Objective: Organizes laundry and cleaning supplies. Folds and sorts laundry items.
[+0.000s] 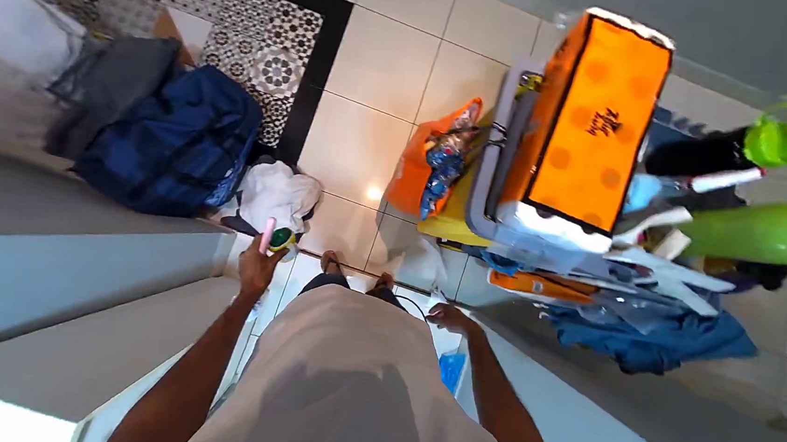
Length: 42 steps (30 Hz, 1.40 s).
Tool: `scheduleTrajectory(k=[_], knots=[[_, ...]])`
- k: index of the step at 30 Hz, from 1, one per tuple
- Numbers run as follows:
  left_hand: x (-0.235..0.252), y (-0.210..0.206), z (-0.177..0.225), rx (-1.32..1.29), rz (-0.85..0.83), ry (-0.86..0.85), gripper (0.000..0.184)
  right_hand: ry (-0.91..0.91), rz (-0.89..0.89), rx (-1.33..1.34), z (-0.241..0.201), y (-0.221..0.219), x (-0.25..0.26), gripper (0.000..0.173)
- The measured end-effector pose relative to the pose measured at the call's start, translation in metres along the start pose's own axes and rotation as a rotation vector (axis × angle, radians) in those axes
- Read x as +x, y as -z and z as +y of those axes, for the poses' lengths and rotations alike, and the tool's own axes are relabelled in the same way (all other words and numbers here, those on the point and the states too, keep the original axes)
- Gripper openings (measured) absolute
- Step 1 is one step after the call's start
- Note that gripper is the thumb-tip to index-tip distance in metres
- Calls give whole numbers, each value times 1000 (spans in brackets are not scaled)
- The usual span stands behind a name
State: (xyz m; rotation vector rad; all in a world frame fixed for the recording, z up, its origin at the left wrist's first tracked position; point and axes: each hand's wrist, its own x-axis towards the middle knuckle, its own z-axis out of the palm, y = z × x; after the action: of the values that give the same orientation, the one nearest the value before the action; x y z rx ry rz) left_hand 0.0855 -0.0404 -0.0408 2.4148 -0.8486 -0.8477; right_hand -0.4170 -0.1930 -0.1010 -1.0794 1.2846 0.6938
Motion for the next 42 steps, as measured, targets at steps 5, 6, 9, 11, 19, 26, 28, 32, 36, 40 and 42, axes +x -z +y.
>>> scheduleTrajectory(k=[5,6,9,11,19,26,28,32,36,40,42], knots=[[41,2,-33,25,-92,22,61,144,178,-229,-134,11,38,48],[47,3,-39,26,-90,39,61,165,228,-254,-162,21,43,49],[80,8,-45,-13,-57,105,62,283,284,-216,-246,68,68,45],[100,9,-56,-45,-38,171,64,281,220,-146,-300,93,84,41],[208,-13,-66,-165,120,551,60,304,162,-612,-550,240,231,41],[340,18,24,-298,374,661,60,323,105,-882,-789,313,292,43],[388,32,31,-326,405,635,66,385,51,-902,-867,316,303,41],[510,67,28,-362,377,605,73,558,183,-813,-988,322,342,40],[639,138,27,-343,261,526,67,464,110,-870,-1063,338,369,39],[757,237,30,-314,241,478,63,196,11,-945,-1142,366,385,41],[813,287,27,-328,313,468,63,174,52,-928,-1193,373,399,39]])
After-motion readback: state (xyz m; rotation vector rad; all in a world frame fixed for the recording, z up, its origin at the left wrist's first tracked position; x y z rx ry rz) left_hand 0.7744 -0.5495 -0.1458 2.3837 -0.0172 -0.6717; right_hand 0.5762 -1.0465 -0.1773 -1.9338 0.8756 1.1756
